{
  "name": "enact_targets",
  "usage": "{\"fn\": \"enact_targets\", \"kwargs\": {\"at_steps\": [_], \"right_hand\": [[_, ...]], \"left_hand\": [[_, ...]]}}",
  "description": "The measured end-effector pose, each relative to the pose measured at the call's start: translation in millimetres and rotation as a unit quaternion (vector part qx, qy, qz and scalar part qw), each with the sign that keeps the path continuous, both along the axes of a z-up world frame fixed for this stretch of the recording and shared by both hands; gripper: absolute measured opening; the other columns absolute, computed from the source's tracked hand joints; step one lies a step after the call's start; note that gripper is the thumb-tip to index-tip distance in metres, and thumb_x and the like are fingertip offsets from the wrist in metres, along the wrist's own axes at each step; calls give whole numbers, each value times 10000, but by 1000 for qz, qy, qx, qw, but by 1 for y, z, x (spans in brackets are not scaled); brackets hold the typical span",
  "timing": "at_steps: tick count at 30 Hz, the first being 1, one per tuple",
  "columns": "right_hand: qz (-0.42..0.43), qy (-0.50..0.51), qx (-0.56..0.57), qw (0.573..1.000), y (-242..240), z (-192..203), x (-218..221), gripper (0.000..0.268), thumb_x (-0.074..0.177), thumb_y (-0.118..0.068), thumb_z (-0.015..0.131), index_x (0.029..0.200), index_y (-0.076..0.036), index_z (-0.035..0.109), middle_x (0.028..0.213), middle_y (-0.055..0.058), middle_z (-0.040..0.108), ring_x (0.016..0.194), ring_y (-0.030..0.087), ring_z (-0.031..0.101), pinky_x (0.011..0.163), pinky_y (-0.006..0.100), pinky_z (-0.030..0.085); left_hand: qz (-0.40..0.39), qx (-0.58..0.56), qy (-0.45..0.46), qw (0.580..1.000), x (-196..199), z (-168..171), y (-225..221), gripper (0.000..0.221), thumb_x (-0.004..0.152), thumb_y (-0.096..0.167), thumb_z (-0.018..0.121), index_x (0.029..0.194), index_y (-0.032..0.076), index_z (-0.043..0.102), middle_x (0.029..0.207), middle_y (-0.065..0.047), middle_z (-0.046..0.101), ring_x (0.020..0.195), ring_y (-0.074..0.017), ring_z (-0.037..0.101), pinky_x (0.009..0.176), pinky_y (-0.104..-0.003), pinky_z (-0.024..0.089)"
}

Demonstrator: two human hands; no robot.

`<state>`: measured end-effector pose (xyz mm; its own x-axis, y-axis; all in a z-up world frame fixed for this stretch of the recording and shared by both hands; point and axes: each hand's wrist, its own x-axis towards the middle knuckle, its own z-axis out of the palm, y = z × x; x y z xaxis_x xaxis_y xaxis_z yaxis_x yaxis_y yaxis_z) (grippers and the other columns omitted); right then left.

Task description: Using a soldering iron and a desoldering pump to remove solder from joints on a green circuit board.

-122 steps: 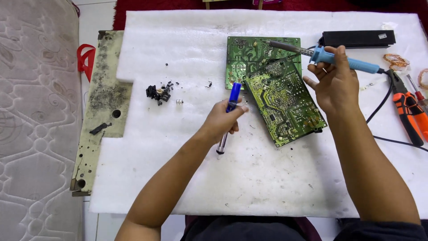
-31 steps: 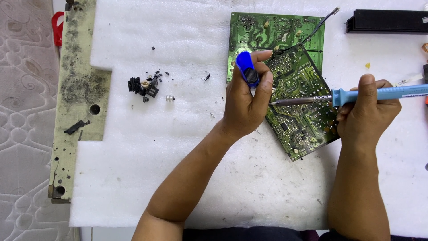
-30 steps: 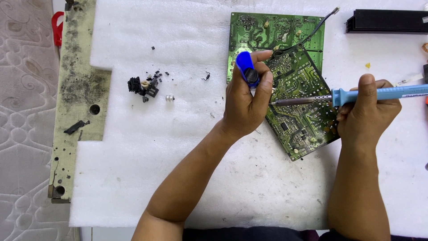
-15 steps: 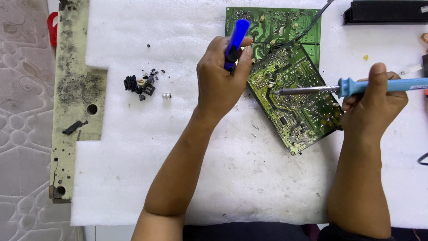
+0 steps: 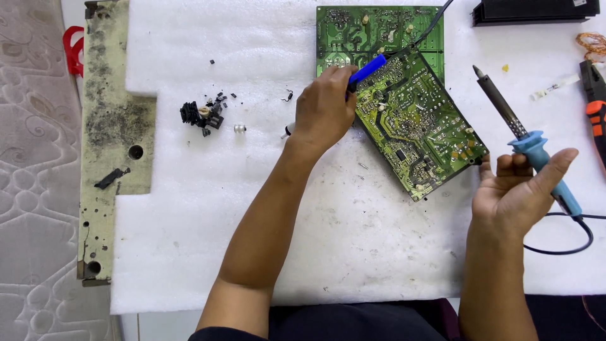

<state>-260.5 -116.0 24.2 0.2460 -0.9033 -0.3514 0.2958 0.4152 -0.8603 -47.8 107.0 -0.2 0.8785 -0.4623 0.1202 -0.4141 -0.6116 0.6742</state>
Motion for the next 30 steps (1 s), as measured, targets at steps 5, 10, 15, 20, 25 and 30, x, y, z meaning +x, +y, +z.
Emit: {"fn": "enact_targets", "kwargs": {"at_steps": [5, 10, 15, 20, 25, 30], "right_hand": [[14, -38, 20, 999, -9, 18, 16, 608, 494, -658, 927, 772, -167, 701, 708, -33, 699, 624, 87, 691, 1272, 736, 462], [64, -67, -11, 996, -32, 34, 47, 654, 402, -641, 1018, 748, -177, 713, 708, -32, 702, 624, 100, 696, 1173, 659, 723], [166, -61, -81, 981, -46, 47, 117, 600, 497, -668, 983, 785, -180, 784, 708, -34, 720, 648, 94, 684, 1086, 550, 696], [216, -70, -101, 969, -46, 25, 192, 515, 674, -583, 937, 808, -121, 753, 685, 16, 735, 597, 145, 701, 729, 407, 621], [214, -123, -96, 964, -58, 9, 218, 439, 799, -403, 957, 834, -27, 733, 672, 129, 726, 550, 223, 692, 545, 359, 557], [251, -31, -257, 933, -57, 31, 156, 535, 901, -682, 847, 900, -166, 706, 692, -49, 650, 627, 81, 688, 789, 303, 760]], "left_hand": [[5, -18, 12, 1000, 2, 4, 11, 432, 970, 83, 770, 1396, 75, 701, 1221, -95, 752, 1014, -301, 766, 862, -463, 677], [27, -56, 136, 989, -4, 46, 37, 191, 970, 122, 819, 931, 166, 637, 948, -4, 772, 885, -196, 752, 841, -376, 642], [31, 76, 171, 982, -17, 62, 50, 590, 947, 162, 835, 1475, 127, 573, 1163, -128, 798, 951, -290, 768, 795, -437, 644], [43, 119, 203, 971, -16, 48, 47, 589, 874, 279, 953, 1266, 92, 556, 1100, -121, 769, 981, -315, 765, 810, -465, 626], [38, 185, 186, 964, -13, 48, 50, 550, 859, 479, 967, 1144, 131, 650, 1038, -77, 771, 958, -295, 738, 778, -446, 590], [15, 74, 99, 992, -25, 69, 54, 389, 992, 485, 847, 1070, 153, 661, 837, -36, 731, 723, -211, 699, 638, -402, 575]]}}
